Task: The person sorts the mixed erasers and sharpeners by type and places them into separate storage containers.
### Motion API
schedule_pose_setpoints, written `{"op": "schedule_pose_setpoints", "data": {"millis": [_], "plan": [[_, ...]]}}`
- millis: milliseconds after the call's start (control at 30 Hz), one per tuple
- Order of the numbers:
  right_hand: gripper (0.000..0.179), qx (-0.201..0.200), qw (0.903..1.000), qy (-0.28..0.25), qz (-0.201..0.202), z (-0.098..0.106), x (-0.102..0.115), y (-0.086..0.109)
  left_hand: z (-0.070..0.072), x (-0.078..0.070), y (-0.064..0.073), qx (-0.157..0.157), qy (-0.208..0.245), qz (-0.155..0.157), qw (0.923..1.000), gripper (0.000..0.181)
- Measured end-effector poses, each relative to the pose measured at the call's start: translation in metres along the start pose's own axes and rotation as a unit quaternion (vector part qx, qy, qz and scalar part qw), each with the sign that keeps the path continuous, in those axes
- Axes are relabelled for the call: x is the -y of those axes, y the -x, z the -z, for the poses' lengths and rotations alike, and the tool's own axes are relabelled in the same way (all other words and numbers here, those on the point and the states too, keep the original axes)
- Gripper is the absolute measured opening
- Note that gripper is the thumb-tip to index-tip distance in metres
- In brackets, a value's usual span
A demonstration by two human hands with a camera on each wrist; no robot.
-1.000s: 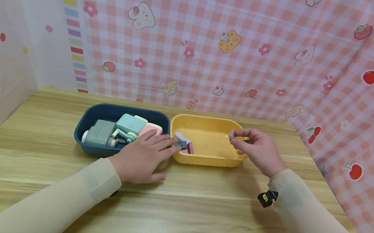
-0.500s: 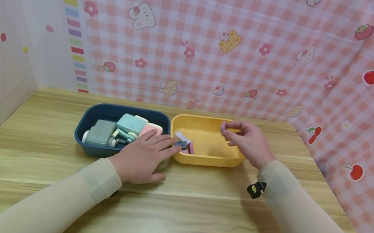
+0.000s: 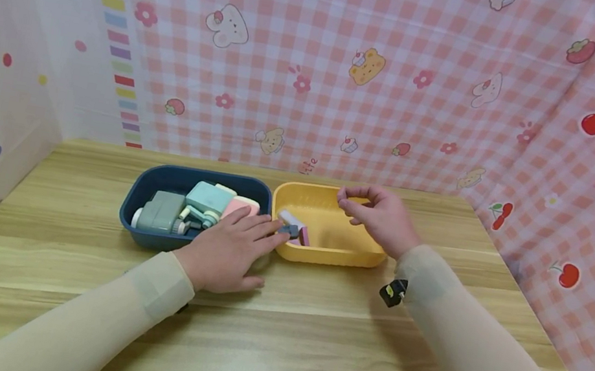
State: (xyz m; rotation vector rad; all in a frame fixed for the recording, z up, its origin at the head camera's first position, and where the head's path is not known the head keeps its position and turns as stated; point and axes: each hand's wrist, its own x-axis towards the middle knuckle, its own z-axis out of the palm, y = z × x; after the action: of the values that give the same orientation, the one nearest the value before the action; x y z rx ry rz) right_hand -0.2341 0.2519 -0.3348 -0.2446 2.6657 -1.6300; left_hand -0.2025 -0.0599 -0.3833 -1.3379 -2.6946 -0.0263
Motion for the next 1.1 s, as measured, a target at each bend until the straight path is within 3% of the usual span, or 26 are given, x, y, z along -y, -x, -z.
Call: {"op": "schedule_pose_setpoints", "data": {"millis": [600,1100], "plan": [[0.033,0.000,0.9999,-0.015,-0.002,-0.025,0.003,-0.016,0.000,0.000,0.000,0.005,-0.003,0.001,1.0000,0.086],[0.030,0.007,0.9994,-0.015,-0.031,-0.037,0.008,-0.016,0.001,0.000,0.000,0.001,-0.002,0.000,1.0000,0.086]]}}
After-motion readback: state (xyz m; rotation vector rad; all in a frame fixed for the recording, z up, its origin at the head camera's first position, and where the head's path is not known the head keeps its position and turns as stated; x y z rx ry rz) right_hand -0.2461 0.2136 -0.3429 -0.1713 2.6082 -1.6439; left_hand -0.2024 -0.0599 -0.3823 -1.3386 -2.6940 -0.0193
